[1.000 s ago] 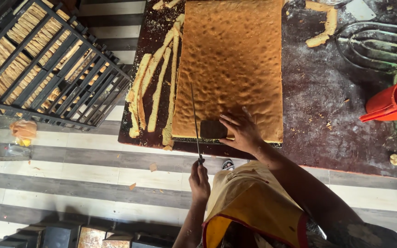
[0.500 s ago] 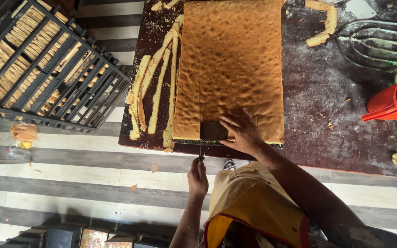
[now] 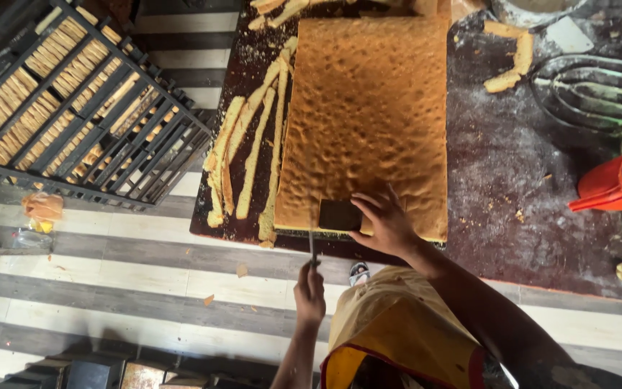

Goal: The person trims the baked edge strips off a large rectangular sponge cake sheet with a knife, holding the cake steady while cutting along each side and repositioning the sheet on the floured work table, then begins making lengthwise cuts into the sheet.

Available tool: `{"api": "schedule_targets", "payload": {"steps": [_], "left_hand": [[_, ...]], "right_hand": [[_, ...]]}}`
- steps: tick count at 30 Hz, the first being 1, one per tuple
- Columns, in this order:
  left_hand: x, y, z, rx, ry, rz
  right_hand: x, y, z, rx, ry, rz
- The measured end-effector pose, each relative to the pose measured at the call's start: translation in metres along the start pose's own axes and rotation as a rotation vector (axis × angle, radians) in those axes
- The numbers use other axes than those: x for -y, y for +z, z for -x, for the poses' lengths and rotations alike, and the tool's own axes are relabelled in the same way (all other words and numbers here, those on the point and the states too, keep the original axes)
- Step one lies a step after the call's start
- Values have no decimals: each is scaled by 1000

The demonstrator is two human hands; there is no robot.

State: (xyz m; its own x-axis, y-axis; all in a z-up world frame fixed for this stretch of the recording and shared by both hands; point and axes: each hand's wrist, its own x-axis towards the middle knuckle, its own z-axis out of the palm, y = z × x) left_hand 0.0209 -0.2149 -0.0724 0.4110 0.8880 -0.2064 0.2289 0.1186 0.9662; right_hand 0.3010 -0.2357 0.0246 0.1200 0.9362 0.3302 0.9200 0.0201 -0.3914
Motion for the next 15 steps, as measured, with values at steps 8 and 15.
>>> {"api": "schedule_targets", "payload": {"steps": [8,15], "left_hand": [[-34,4,12,-112,10,259],[-93,41,-27,-201,108,58]], "right_hand": [[-93,-59,6,-312,75,-457],[-213,-97,-31,-180,227,-214]]}}
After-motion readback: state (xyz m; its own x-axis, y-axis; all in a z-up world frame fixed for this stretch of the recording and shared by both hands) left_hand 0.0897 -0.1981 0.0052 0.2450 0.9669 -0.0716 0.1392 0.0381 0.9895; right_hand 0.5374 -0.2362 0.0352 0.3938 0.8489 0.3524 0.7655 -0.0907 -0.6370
